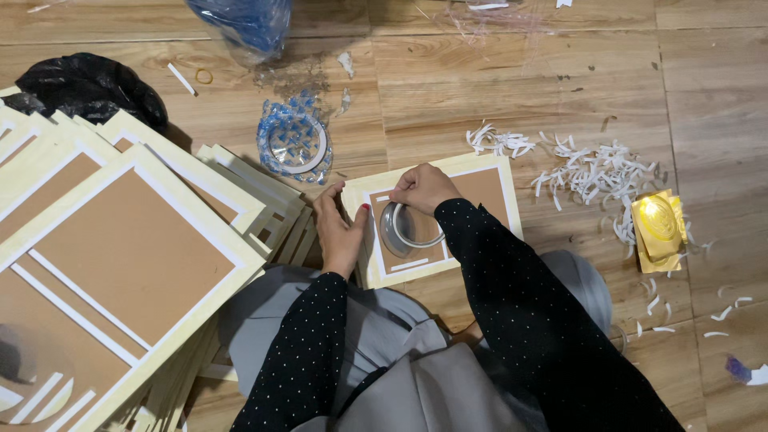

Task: The person sits on the floor and applies white tape to the edges of a wooden frame with a circular cutout. They repeatedly tear off pieces of tape and press them onto the frame's surface.

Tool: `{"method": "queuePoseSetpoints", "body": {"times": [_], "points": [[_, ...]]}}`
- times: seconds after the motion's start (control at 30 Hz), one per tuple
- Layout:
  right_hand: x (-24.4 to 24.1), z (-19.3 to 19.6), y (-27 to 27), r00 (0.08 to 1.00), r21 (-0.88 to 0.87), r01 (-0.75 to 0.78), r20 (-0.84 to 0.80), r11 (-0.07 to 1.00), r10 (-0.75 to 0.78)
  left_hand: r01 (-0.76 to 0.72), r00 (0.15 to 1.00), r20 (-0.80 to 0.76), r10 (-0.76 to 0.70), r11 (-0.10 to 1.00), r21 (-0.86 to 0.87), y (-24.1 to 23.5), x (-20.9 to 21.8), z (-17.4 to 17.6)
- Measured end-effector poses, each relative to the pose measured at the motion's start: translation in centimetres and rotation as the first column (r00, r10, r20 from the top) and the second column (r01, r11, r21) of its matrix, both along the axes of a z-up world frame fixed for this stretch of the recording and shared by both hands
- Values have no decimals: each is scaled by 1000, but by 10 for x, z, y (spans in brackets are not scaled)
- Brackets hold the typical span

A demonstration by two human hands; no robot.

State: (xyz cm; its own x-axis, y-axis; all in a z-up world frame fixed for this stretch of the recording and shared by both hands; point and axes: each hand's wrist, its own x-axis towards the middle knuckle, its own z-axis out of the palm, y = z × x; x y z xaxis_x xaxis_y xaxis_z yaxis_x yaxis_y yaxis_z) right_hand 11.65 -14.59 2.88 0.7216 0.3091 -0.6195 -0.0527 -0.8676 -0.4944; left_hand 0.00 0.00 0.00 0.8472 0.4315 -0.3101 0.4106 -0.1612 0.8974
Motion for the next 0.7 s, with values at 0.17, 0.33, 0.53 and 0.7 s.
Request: {"method": "queuePoseSetpoints", "body": {"times": [0.17, 0.33, 0.53, 0.7], "points": [[2, -2, 2, 1000, -24, -14, 5, 1000, 14, -39, 997, -71, 39, 999, -11, -3, 8, -3], [3, 1, 3, 999, -50, -38, 11, 998, 39, -83, 979, -184, 89, 996, 42, -9, 17, -11], [3, 10, 5, 999, -50, -46, -6, 998, 46, -124, 974, -190, 125, 992, 18, -10, 17, -6], [4, 6, 1, 999, 2, -25, -47, 1000, 25, -154, 984, -102, 148, 986, -59, -7, 16, -11]]}}
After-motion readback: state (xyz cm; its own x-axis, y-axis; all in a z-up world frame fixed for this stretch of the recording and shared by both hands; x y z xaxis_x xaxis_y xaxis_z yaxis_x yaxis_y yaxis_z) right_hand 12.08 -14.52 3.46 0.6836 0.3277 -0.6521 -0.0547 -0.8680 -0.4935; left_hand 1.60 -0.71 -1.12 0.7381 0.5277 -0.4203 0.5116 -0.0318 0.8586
